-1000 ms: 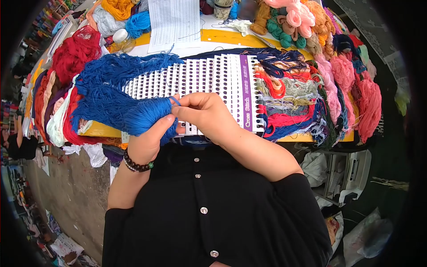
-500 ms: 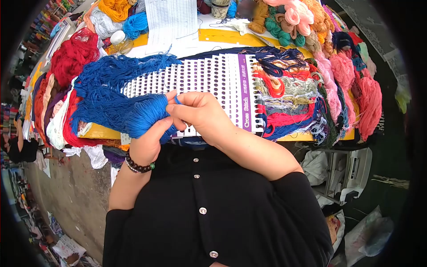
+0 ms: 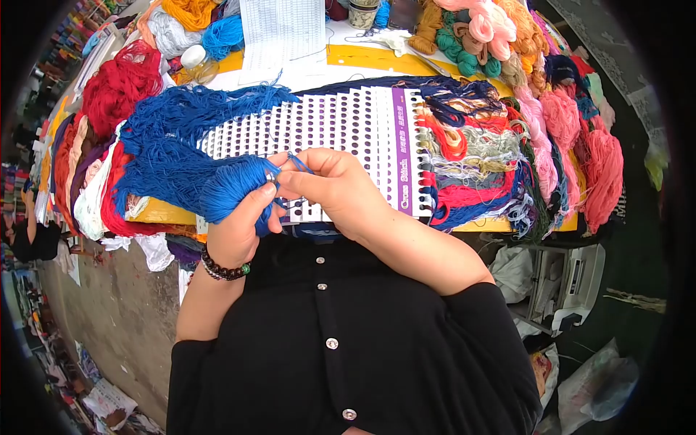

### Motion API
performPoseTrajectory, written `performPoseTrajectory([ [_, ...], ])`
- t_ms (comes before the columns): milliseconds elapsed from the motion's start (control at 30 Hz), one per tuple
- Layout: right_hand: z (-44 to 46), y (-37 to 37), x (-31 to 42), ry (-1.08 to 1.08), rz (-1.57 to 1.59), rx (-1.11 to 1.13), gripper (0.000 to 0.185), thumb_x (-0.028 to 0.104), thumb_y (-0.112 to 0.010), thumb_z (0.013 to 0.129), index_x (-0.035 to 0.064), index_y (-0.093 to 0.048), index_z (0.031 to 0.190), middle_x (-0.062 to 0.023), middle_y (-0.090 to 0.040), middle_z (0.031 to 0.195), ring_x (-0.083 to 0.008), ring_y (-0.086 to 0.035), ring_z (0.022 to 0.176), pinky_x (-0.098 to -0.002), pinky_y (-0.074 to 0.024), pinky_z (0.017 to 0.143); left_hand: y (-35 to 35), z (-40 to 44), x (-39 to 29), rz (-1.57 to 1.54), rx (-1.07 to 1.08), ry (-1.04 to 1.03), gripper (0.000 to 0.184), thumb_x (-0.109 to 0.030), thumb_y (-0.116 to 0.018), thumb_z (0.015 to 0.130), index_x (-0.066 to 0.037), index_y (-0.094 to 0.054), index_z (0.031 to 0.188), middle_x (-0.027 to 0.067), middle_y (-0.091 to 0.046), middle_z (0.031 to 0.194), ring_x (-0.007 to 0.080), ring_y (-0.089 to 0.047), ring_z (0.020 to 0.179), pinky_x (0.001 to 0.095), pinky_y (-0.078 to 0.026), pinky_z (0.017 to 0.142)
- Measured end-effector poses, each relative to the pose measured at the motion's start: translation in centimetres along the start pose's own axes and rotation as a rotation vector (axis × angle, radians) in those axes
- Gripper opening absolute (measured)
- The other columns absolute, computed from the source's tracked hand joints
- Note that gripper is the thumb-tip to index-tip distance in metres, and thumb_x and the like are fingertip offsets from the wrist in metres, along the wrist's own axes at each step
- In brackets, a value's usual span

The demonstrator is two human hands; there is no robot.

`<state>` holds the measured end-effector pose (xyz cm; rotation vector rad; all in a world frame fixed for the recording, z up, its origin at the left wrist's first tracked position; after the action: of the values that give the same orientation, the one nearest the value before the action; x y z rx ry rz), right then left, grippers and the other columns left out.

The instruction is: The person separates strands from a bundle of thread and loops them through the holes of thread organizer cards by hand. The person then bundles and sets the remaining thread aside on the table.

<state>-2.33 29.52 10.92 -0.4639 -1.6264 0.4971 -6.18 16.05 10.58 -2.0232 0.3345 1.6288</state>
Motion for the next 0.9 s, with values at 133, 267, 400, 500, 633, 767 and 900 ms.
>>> performPoseTrajectory([
  [133,0.0,0.3,-0.5,-0.006,0.057,0.032,0.020,0.009,-0.057,0.087,-0.0017,-0.061,0.104,-0.0029,-0.064,0.086,-0.0077,-0.058,0.076,-0.0233,-0.0447,0.070,-0.1,0.1,0.1,-0.021,-0.032,0.022,0.037,-0.008,-0.050,0.084,0.005,-0.053,0.118,0.0118,-0.064,0.091,0.0096,-0.055,0.057,0.0183,-0.044,0.052],
  [267,-0.2,0.2,-0.3,-0.008,0.030,0.033,0.021,0.010,-0.057,0.088,-0.0005,-0.061,0.105,-0.0017,-0.064,0.085,-0.0063,-0.058,0.075,-0.0210,-0.0410,0.066,-0.1,0.1,0.1,-0.014,-0.045,0.016,0.037,-0.007,-0.049,0.083,0.006,-0.053,0.118,0.0127,-0.064,0.091,0.0096,-0.055,0.059,0.0188,-0.045,0.053],
  [400,0.1,0.5,-0.5,0.028,0.029,0.025,0.012,0.009,-0.052,0.089,-0.0019,-0.057,0.094,-0.0068,-0.061,0.077,-0.0137,-0.061,0.077,-0.0262,-0.0444,0.074,0.1,0.2,0.3,-0.064,-0.008,-0.023,0.031,-0.004,-0.048,0.084,0.006,-0.055,0.113,0.0135,-0.065,0.094,0.0125,-0.059,0.067,0.0228,-0.049,0.062],
  [500,0.8,1.2,-0.8,-0.067,0.217,-0.117,0.009,0.013,-0.053,0.089,0.0045,-0.055,0.085,-0.0055,-0.061,0.079,-0.0103,-0.056,0.085,-0.0249,-0.0398,0.082,1.2,0.5,0.8,-0.072,-0.098,-0.123,0.029,-0.002,-0.048,0.084,0.007,-0.056,0.110,0.0137,-0.066,0.091,0.0184,-0.063,0.079,0.0281,-0.050,0.079],
  [633,1.2,2.2,-0.5,-0.045,0.356,0.048,0.011,0.014,-0.055,0.087,0.0049,-0.056,0.082,-0.0028,-0.060,0.077,-0.0088,-0.050,0.067,-0.0233,-0.0396,0.067,1.0,0.5,-0.2,-0.077,0.059,-0.153,0.037,-0.001,-0.045,0.082,0.009,-0.051,0.117,0.0131,-0.066,0.082,0.0204,-0.063,0.082,0.0320,-0.046,0.088],
  [767,0.4,0.5,-0.1,-0.040,-0.040,0.005,0.016,0.014,-0.062,0.082,-0.0014,-0.062,0.078,-0.0030,-0.060,0.067,-0.0068,-0.049,0.062,-0.0206,-0.0382,0.061,-0.8,0.2,-0.1,0.004,0.049,-0.106,0.049,-0.004,-0.047,0.080,0.010,-0.043,0.126,0.0130,-0.064,0.094,0.0188,-0.060,0.088,0.0314,-0.042,0.090],
  [900,0.6,0.9,-1.2,-0.071,-0.143,-0.001,0.009,0.007,-0.060,0.080,-0.0010,-0.063,0.078,-0.0050,-0.061,0.070,-0.0086,-0.053,0.064,-0.0219,-0.0415,0.063,-0.8,0.1,0.5,0.043,-0.022,-0.109,0.048,-0.005,-0.049,0.080,0.009,-0.044,0.126,0.0132,-0.062,0.104,0.0162,-0.059,0.088,0.0282,-0.046,0.081],
])
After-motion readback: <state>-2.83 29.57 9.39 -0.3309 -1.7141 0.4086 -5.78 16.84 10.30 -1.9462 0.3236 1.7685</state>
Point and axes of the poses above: each hand's wrist, its own z-axis towards the middle knuckle, its own y-axis out of the back of the hand, x = y × z, the point moved 4 cm from there along z, towards the middle knuckle
